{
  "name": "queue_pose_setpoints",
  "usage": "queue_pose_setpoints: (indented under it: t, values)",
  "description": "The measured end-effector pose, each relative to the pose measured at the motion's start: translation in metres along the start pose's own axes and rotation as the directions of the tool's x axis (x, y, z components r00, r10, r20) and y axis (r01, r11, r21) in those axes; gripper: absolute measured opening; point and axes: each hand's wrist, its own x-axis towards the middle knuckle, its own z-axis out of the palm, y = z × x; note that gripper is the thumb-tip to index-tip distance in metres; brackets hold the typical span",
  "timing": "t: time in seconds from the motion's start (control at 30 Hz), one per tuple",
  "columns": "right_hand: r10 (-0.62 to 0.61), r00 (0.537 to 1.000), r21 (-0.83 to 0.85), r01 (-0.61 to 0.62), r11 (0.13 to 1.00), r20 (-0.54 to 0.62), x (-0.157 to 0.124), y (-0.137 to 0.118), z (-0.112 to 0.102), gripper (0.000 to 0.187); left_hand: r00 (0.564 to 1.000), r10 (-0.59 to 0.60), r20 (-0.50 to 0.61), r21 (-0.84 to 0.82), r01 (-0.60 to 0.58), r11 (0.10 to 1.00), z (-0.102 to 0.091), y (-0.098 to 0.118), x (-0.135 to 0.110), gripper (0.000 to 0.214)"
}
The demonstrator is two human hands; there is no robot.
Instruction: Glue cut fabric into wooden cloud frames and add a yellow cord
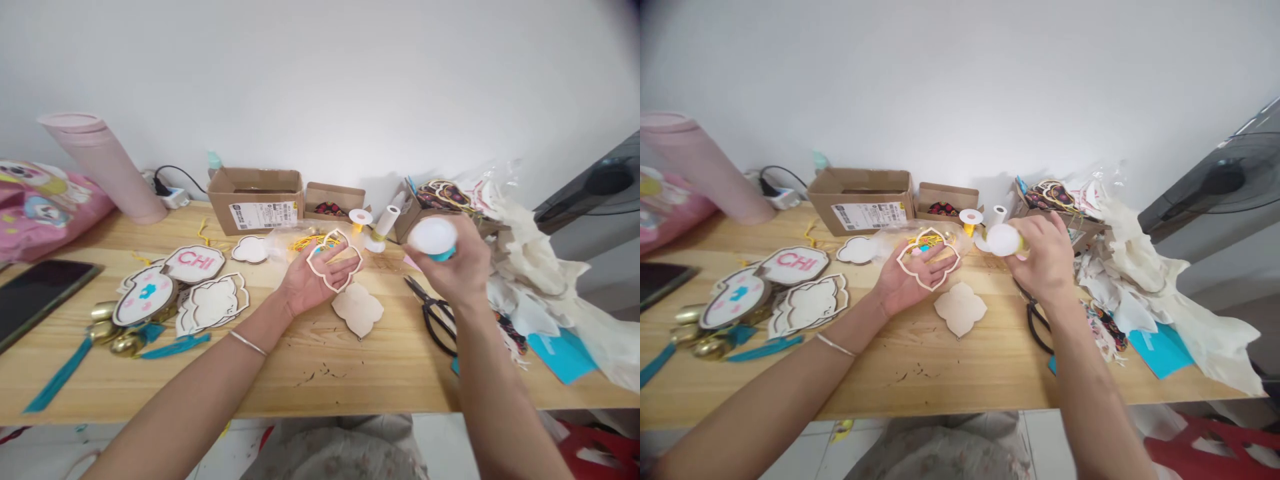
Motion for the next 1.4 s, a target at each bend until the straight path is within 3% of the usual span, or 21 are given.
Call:
queue_pose_setpoints:
  t: [0.07, 0.2, 0.3, 0.37, 0.43, 0.53, 0.6, 0.73, 0.8, 0.93, 1.0, 1.2, 1.33, 1.4]
  values:
    - [-0.202, 0.948, -0.228, 0.259, 0.939, 0.247, 0.009, 0.009, -0.009, 0.014, 0.999, 0.034, -0.04, -0.025, -0.035, 0.999, 0.002, 0.003, 0.0, 0.052]
    - [-0.335, 0.709, -0.368, 0.64, 0.674, 0.62, 0.018, 0.027, -0.009, 0.023, 0.997, 0.036, -0.072, -0.056, -0.04, 0.998, -0.001, 0.004, 0.003, 0.049]
    - [-0.36, 0.574, -0.334, 0.769, 0.545, 0.735, 0.014, 0.033, 0.002, 0.029, 0.999, 0.018, -0.047, -0.048, -0.02, 0.999, -0.006, 0.001, 0.006, 0.048]
    - [-0.393, 0.525, -0.278, 0.799, 0.533, 0.755, 0.007, 0.034, 0.013, 0.029, 1.0, 0.017, -0.023, -0.032, -0.018, 0.999, -0.008, -0.001, 0.007, 0.048]
    - [-0.433, 0.509, -0.208, 0.792, 0.574, 0.744, 0.0, 0.036, 0.023, 0.029, 1.0, 0.017, -0.01, -0.015, -0.018, 1.0, -0.009, -0.003, 0.007, 0.047]
    - [-0.465, 0.538, -0.127, 0.739, 0.662, 0.703, -0.008, 0.041, 0.036, 0.03, 0.999, 0.011, -0.036, 0.007, -0.011, 1.0, -0.008, -0.003, 0.006, 0.047]
    - [-0.457, 0.54, -0.13, 0.734, 0.666, 0.706, -0.009, 0.042, 0.038, 0.03, 0.997, 0.004, -0.072, 0.023, -0.003, 1.0, -0.006, -0.003, 0.006, 0.044]
    - [-0.44, 0.558, -0.156, 0.726, 0.67, 0.703, -0.006, 0.021, 0.024, 0.024, 0.993, -0.002, -0.119, 0.08, 0.012, 0.997, -0.001, -0.004, 0.006, 0.033]
    - [-0.439, 0.607, -0.125, 0.667, 0.735, 0.662, -0.006, -0.002, 0.012, 0.022, 0.992, 0.007, -0.128, 0.12, 0.009, 0.993, 0.002, -0.006, 0.006, 0.028]
    - [-0.373, 0.776, -0.106, 0.486, 0.867, 0.508, -0.015, -0.043, 0.005, 0.061, 0.99, 0.079, -0.116, 0.253, -0.047, 0.966, 0.005, -0.013, 0.006, 0.022]
    - [-0.343, 0.824, -0.084, 0.422, 0.903, 0.452, -0.022, -0.051, 0.011, 0.064, 0.988, 0.124, -0.088, 0.323, -0.089, 0.942, 0.006, -0.018, 0.007, 0.025]
    - [-0.318, 0.903, -0.004, 0.333, 0.943, 0.289, -0.036, -0.044, 0.03, 0.036, 0.987, 0.109, -0.115, 0.455, -0.045, 0.889, 0.011, -0.027, 0.005, 0.026]
    - [-0.264, 0.938, 0.032, 0.264, 0.964, 0.223, -0.041, -0.042, 0.024, 0.032, 0.981, 0.144, -0.129, 0.512, -0.058, 0.857, 0.022, -0.027, -0.004, 0.039]
    - [-0.24, 0.951, 0.075, 0.229, 0.97, 0.197, -0.044, -0.039, 0.018, 0.034, 0.979, 0.128, -0.159, 0.588, -0.011, 0.809, 0.028, -0.024, -0.008, 0.044]
